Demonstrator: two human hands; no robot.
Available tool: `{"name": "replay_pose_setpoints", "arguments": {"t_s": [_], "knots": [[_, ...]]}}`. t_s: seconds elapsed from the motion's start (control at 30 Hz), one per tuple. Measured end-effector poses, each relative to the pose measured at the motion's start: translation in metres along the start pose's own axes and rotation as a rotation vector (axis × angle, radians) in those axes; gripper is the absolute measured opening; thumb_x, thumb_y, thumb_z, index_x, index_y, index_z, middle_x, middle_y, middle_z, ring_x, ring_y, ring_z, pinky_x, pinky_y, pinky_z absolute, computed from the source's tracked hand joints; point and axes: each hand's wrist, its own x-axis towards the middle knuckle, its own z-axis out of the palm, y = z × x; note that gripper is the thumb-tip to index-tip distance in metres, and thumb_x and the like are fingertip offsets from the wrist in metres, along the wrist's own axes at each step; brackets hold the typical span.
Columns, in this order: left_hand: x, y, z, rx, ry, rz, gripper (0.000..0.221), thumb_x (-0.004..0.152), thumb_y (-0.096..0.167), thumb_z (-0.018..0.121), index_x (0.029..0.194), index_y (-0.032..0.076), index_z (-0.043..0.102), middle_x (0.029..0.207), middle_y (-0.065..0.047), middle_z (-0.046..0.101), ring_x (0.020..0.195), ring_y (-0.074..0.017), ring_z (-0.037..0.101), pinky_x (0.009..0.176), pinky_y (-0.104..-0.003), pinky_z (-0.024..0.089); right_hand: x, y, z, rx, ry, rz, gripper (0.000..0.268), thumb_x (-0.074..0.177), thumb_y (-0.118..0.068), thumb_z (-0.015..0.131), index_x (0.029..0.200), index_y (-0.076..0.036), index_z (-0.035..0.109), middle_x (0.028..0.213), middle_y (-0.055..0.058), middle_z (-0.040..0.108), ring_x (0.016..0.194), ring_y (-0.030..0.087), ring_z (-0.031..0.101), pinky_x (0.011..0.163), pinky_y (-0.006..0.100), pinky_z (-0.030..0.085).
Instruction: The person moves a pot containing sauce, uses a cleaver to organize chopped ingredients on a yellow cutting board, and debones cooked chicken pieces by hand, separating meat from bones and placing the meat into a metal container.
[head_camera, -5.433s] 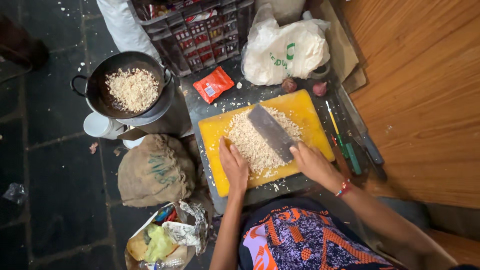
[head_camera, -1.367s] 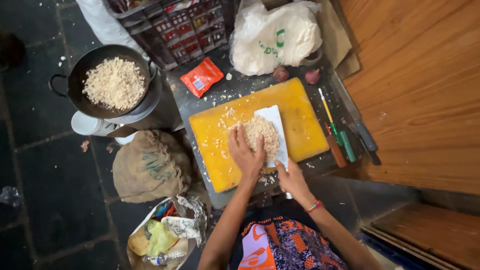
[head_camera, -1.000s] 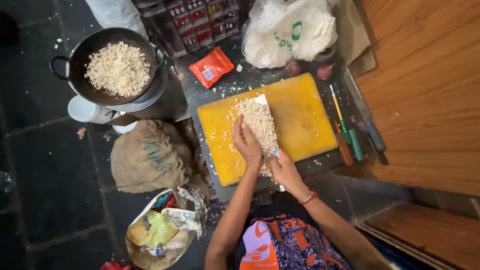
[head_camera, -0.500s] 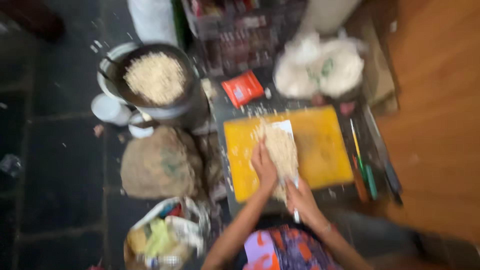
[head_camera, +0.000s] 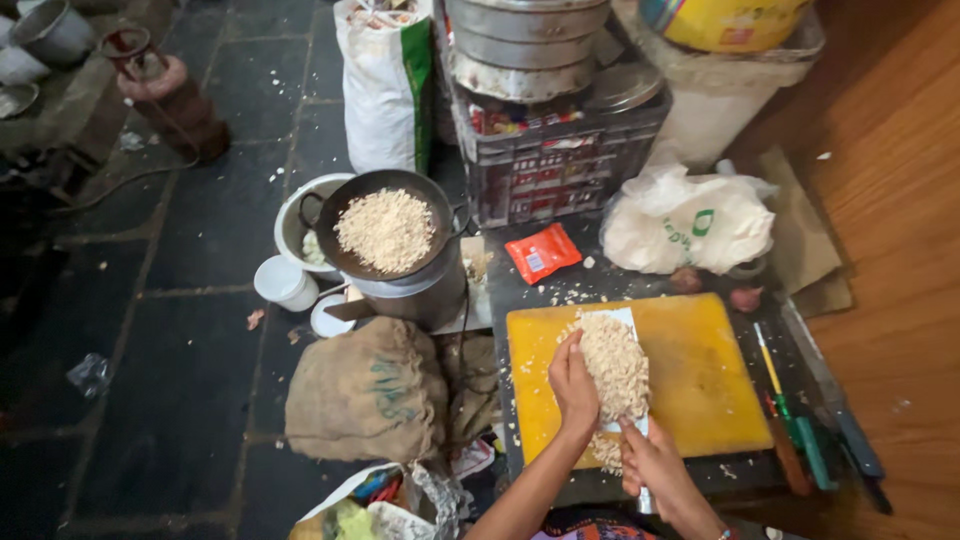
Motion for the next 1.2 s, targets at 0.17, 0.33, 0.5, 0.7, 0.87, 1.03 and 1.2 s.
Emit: {"name": "replay_pose_setpoints", "arguments": {"t_s": [0.17, 0.33, 0.5, 0.7, 0.87, 1.03, 1.2], "knots": [[0.029, 0.039, -0.018, 0.019, 0.043, 0.048, 0.04, 0.101, 0.018, 0.043, 0.123, -0.002, 0.07, 0.119, -0.018, 0.074, 0.113, -0.0274, 0.069, 0.1, -0.037, 0.049, -0.005, -0.034, 0.041, -0.042, -0.066, -0.032, 0.022, 0.101, -0.029, 0.055, 0.091, -0.013, 0.045, 0.054, -0.002, 0.032, 0.038, 0.011, 0.031, 0.034, 0.031, 0.03], [0.098, 0.061, -0.055, -0.022, 0.162, 0.113, 0.04, 0.102, 0.019, 0.044, 0.122, -0.003, 0.07, 0.115, -0.016, 0.074, 0.105, -0.0245, 0.067, 0.095, -0.036, 0.049, 0.016, -0.081, 0.108, -0.091, -0.205, -0.012, 0.015, 0.102, -0.026, 0.054, 0.093, -0.016, 0.047, 0.055, -0.005, 0.032, 0.04, 0.008, 0.032, 0.036, 0.027, 0.029], [0.257, 0.023, -0.113, -0.237, 0.219, 0.141, 0.037, 0.102, 0.02, 0.049, 0.108, -0.007, 0.073, 0.101, -0.018, 0.074, 0.091, -0.0212, 0.066, 0.083, -0.036, 0.053, 0.104, -0.129, 0.202, -0.14, -0.464, -0.078, 0.011, 0.102, -0.021, 0.055, 0.092, -0.017, 0.054, 0.055, -0.008, 0.039, 0.039, 0.006, 0.037, 0.034, 0.025, 0.029], [0.459, -0.004, -0.239, 0.142, 0.149, -0.246, 0.037, 0.1, 0.029, 0.049, 0.1, -0.004, 0.068, 0.091, -0.014, 0.067, 0.08, -0.0232, 0.061, 0.069, -0.042, 0.048, 0.228, -0.206, 0.346, 0.011, -0.695, 0.251, 0.027, 0.099, -0.008, 0.047, 0.072, -0.012, 0.047, 0.057, -0.002, 0.049, 0.045, 0.012, 0.05, 0.047, 0.03, 0.049], [0.488, -0.009, -0.287, 0.064, 0.083, -0.294, 0.032, 0.1, 0.029, 0.052, 0.107, 0.0, 0.065, 0.094, -0.008, 0.063, 0.081, -0.0203, 0.057, 0.068, -0.04, 0.045, 0.18, -0.233, 0.333, -0.124, -0.675, 0.165, 0.029, 0.099, -0.015, 0.05, 0.071, -0.01, 0.047, 0.059, -0.001, 0.05, 0.047, 0.012, 0.053, 0.058, 0.032, 0.058], [0.376, -0.007, -0.29, -0.133, 0.119, -0.038, 0.029, 0.103, 0.032, 0.056, 0.108, 0.006, 0.067, 0.092, 0.001, 0.068, 0.08, -0.0092, 0.06, 0.07, -0.028, 0.047, 0.095, -0.21, 0.167, -0.226, -0.646, -0.116, 0.025, 0.099, -0.023, 0.05, 0.089, -0.002, 0.061, 0.059, -0.002, 0.052, 0.045, 0.007, 0.048, 0.04, 0.024, 0.036], [0.17, -0.014, -0.268, -0.43, 0.125, -0.204, 0.03, 0.096, 0.033, 0.058, 0.112, 0.009, 0.067, 0.098, -0.004, 0.073, 0.09, -0.0174, 0.073, 0.084, -0.032, 0.056, 0.016, -0.116, -0.02, 0.077, -0.507, -0.031, 0.026, 0.098, -0.017, 0.051, 0.12, -0.003, 0.05, 0.062, -0.001, 0.043, 0.037, 0.006, 0.041, 0.032, 0.024, 0.036]]}}
